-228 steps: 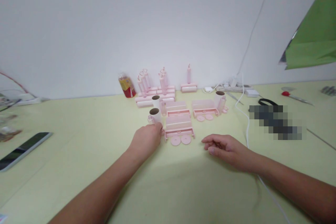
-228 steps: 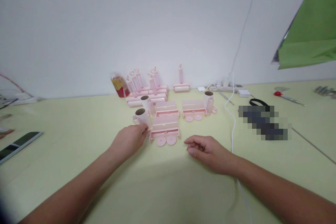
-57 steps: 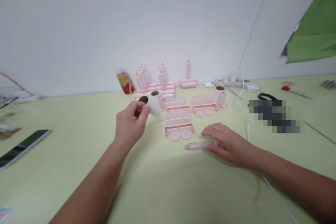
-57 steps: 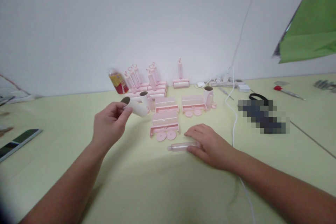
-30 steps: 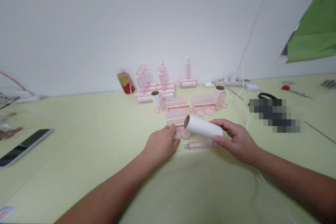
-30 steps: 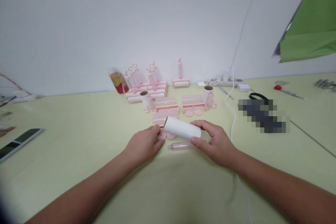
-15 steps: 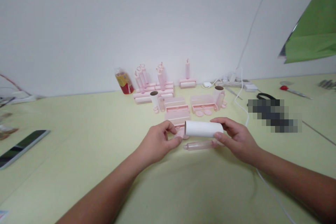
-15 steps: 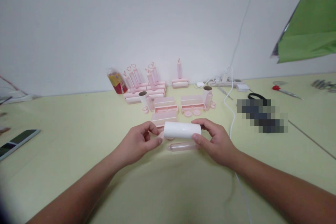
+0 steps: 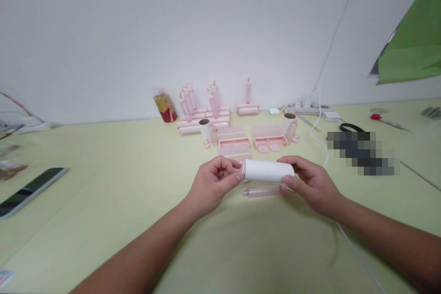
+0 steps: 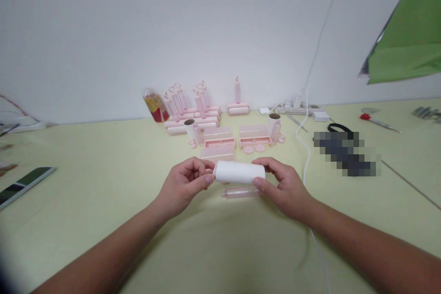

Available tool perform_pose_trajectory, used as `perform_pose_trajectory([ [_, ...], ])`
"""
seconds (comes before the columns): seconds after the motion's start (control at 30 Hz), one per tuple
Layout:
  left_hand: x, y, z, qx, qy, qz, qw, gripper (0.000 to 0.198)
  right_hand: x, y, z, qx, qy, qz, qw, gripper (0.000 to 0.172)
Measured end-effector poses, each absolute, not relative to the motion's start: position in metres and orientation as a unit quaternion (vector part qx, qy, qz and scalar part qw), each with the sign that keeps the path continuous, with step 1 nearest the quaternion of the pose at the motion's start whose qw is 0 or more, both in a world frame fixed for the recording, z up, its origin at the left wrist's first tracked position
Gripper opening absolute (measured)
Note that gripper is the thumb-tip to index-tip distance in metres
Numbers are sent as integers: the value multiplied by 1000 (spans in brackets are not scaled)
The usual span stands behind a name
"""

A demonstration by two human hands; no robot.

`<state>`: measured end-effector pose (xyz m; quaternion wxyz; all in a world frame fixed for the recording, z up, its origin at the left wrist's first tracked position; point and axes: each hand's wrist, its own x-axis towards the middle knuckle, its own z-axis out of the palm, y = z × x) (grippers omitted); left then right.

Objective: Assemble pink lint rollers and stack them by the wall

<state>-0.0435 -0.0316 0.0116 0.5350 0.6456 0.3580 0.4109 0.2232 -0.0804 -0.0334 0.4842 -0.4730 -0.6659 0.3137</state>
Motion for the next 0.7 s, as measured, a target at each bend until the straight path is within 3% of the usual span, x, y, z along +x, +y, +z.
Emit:
perform_pose_trajectory([
  [0.7,-40,-36,16,633,339,463,520,28,221,-83,-26,-451,-729,311,410,32],
])
